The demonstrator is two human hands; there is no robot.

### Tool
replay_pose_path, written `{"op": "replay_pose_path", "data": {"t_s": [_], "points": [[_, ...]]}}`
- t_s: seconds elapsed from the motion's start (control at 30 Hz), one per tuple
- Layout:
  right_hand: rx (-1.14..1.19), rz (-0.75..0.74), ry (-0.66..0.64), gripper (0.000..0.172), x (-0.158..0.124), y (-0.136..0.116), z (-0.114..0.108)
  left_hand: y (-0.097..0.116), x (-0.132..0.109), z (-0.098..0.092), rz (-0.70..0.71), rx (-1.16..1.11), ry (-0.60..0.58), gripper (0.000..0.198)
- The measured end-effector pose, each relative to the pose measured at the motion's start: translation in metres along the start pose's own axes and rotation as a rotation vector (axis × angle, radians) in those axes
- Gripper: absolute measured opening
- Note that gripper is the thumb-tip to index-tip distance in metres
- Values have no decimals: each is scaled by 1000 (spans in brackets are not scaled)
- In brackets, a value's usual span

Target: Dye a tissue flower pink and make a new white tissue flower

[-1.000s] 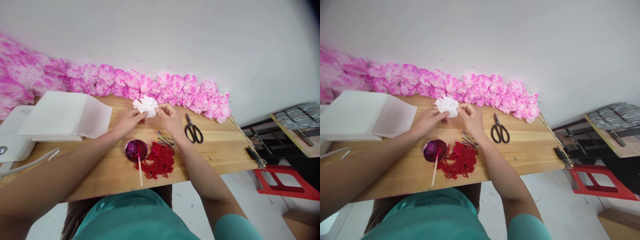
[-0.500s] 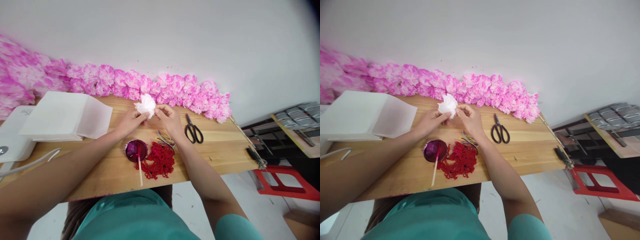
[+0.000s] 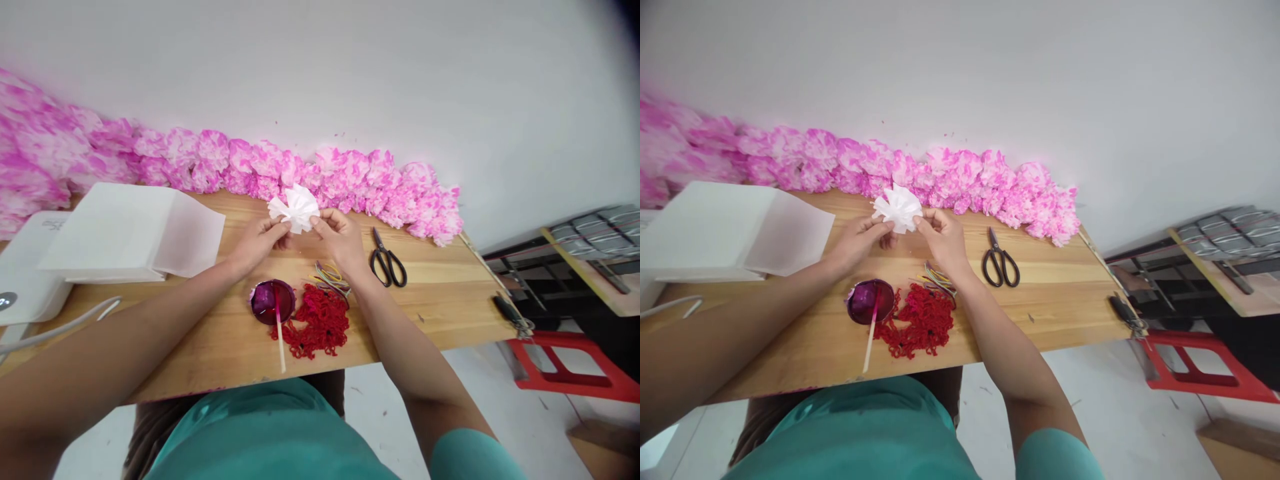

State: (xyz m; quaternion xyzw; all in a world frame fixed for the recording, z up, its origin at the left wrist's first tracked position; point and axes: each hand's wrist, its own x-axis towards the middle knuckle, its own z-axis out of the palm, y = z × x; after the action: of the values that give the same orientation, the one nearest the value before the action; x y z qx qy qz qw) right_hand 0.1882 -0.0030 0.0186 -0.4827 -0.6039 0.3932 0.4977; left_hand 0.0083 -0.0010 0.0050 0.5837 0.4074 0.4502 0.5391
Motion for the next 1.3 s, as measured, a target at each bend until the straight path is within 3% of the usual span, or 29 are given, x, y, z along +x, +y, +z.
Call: {"op": "replay_pose_path", "data": {"t_s": [0.13, 0.37, 0.83, 1.1, 1.3], "points": [[32, 52, 3, 25, 2, 2, -1, -1, 1, -1, 0, -6, 24, 34], [23, 19, -59, 22, -2, -3, 2, 4, -5, 4, 28, 189, 50, 46], [43, 45, 6, 20, 1, 0, 0, 3, -1, -1, -22, 54, 73, 38], [15, 81, -65, 29, 0, 0, 4, 3, -2, 2, -12, 193, 99, 46], [60, 125, -86, 29, 2, 1, 3, -4, 2, -1, 8, 159, 111, 50]]}}
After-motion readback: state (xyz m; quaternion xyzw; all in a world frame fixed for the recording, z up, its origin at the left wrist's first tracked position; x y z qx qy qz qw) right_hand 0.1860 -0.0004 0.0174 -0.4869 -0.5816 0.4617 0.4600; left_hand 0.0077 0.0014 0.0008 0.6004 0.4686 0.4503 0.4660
